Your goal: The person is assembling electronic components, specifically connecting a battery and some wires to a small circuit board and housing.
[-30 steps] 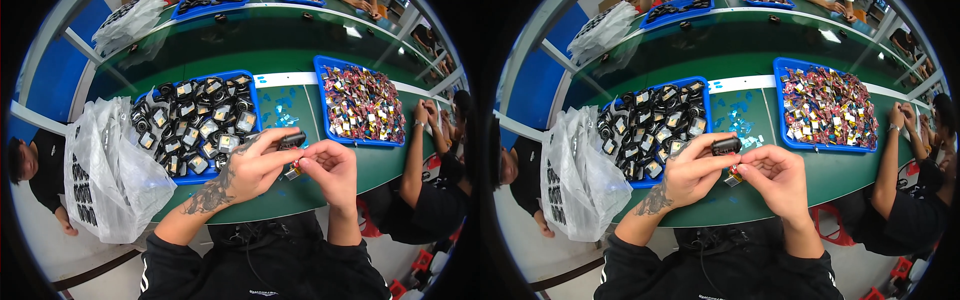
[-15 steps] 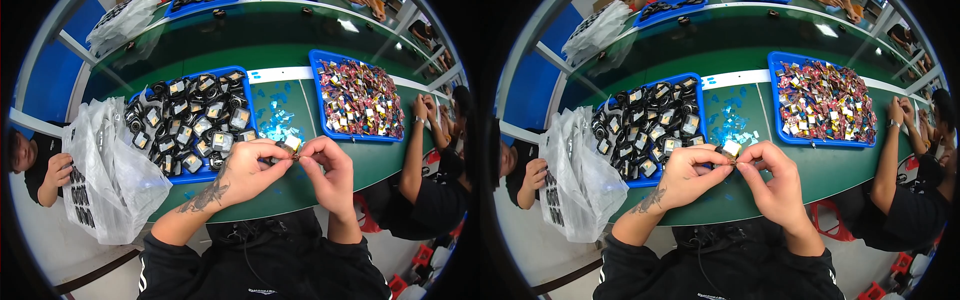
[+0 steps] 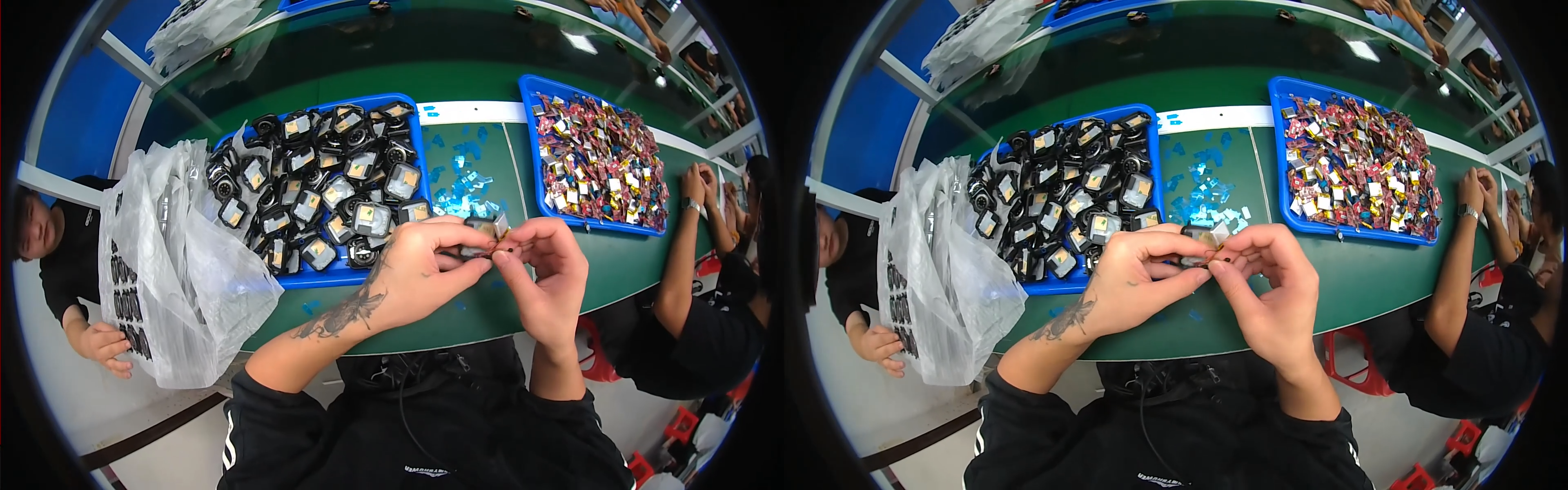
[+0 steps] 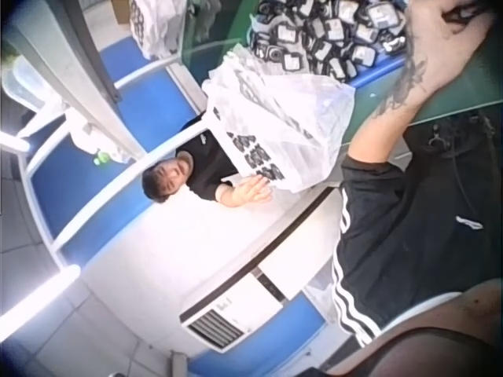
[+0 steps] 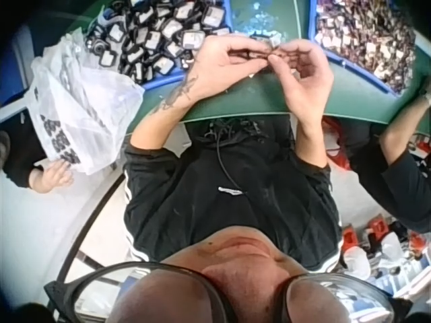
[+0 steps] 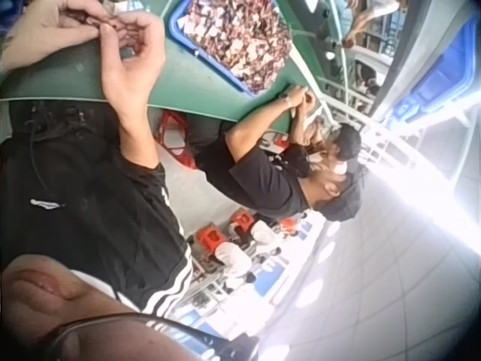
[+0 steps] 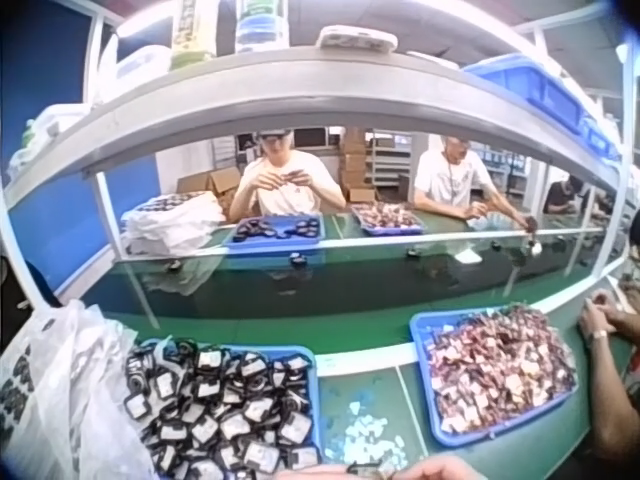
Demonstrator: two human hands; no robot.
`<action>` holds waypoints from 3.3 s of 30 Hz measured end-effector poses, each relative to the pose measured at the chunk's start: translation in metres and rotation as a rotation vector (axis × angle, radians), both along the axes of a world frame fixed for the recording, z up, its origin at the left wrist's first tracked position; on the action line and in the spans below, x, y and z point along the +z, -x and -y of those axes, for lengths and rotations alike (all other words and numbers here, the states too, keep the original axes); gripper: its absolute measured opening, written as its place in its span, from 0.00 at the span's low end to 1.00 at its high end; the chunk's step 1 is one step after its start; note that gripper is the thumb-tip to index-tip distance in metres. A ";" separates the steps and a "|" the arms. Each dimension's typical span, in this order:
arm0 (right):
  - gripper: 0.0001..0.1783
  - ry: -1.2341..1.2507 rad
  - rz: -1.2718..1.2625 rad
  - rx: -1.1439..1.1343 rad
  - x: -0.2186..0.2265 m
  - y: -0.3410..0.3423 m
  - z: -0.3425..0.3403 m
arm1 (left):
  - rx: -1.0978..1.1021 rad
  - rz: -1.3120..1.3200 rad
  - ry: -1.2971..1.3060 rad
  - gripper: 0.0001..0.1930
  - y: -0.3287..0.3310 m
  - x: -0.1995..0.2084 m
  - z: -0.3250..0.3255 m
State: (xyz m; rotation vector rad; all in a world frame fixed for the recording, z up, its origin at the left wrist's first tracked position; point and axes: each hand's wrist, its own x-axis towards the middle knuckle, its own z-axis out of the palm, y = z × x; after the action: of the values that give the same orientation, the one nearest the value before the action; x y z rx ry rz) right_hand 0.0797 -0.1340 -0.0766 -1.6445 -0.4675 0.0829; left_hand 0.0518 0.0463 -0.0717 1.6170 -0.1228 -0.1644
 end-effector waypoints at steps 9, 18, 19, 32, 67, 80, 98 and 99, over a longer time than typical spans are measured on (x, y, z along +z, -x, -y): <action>0.14 -0.373 -0.110 -0.247 -0.009 0.010 -0.018 | 0.082 0.084 0.329 0.20 0.006 -0.015 0.015; 0.15 -0.290 0.046 -0.330 -0.011 0.011 -0.025 | 0.111 0.082 0.392 0.21 0.008 -0.012 0.016; 0.16 -0.249 0.069 -0.331 -0.010 0.011 -0.025 | 0.116 0.091 0.390 0.21 0.008 -0.013 0.016; 0.25 -0.241 -0.032 -0.296 -0.008 0.011 -0.027 | 0.160 0.033 0.530 0.28 0.012 -0.007 0.018; 0.15 -0.308 -0.241 0.058 -0.057 -0.027 0.269 | 0.415 -0.393 -0.235 0.23 -0.254 -0.039 -0.074; 0.04 1.598 0.583 -0.429 -0.070 -0.255 0.451 | 0.210 -0.350 -0.595 0.21 -0.254 -0.028 -0.064; 0.05 0.952 0.740 0.212 -0.245 -0.147 0.239 | 0.365 0.494 -1.267 0.22 -0.172 0.051 0.025; 0.05 1.031 0.683 0.119 -0.245 -0.141 0.265 | 0.294 0.555 -1.194 0.22 -0.098 0.035 -0.019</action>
State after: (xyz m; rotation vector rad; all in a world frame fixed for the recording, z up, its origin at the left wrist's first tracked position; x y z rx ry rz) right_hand 0.2205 -0.3992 -0.3214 -2.6574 -1.1727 -0.1941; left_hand 0.1495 0.0651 -0.0367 2.8120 -0.2322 0.5548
